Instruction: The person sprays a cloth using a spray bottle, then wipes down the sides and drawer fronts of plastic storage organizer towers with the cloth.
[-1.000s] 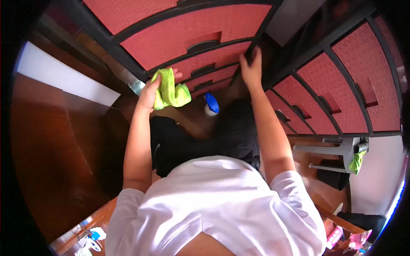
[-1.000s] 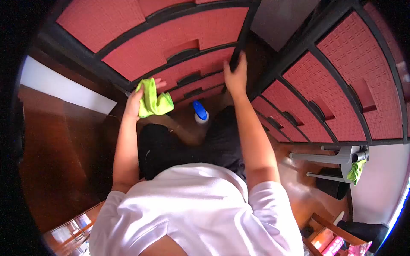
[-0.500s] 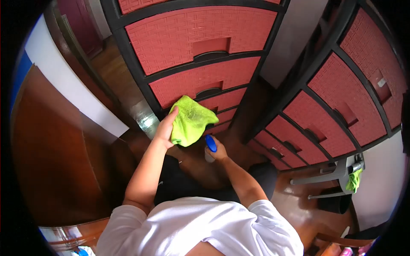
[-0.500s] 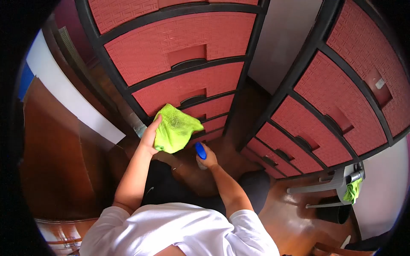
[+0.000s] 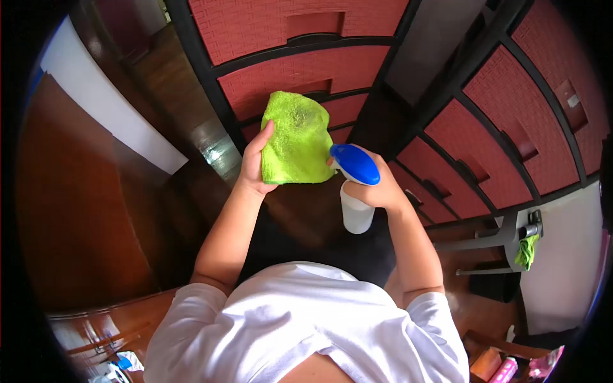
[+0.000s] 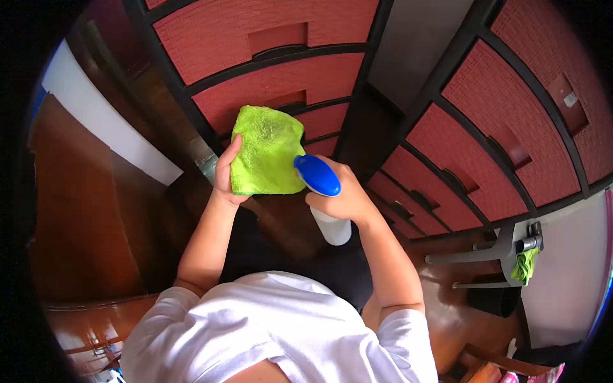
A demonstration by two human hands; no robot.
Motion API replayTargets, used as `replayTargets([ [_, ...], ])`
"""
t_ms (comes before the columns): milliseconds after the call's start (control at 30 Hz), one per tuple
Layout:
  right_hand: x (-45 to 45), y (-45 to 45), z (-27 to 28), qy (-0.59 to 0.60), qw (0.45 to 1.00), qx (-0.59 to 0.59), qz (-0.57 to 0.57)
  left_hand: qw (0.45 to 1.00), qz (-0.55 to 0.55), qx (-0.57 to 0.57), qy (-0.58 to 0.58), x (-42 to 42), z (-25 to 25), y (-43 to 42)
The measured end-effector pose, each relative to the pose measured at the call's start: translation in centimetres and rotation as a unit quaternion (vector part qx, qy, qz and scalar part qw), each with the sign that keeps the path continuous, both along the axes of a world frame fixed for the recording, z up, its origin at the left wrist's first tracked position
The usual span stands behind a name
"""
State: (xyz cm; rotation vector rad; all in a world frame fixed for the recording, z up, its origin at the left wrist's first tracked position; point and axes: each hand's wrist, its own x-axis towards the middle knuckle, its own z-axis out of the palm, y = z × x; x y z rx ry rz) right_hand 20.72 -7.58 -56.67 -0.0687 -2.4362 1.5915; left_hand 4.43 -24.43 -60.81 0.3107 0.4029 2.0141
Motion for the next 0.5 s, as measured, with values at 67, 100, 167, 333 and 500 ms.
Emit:
replayTargets([
  [67, 0.1, 0.4, -0.8, 0.005, 1.0, 0.003, 0.016, 0.999, 0.01, 0.014, 0.028, 0.0, 0.1, -0.5],
  [100, 0.1, 0.6, -1.1, 0.008, 1.0, 0.004, 0.024, 0.999, 0.015, 0.022, 0.043, -0.1, 0.2, -0.9],
  [167, 0.3, 1.0, -1.2, 0.004, 0.99, -0.139, 0.01, 0.998, 0.009, 0.027, 0.057, -0.8, 0.0, -1.4],
  [333, 0.2, 2.4, -2.5, 0.009, 0.924, -0.354, 0.141, 0.995, -0.03, 0.009, 0.09, -1.3, -0.6, -0.1],
  [500, 0.4, 2.7, -3.1, 0.003, 0.956, -0.284, 0.07, 0.958, 0.08, -0.169, 0.219, -1.6, -1.5, 2.3],
])
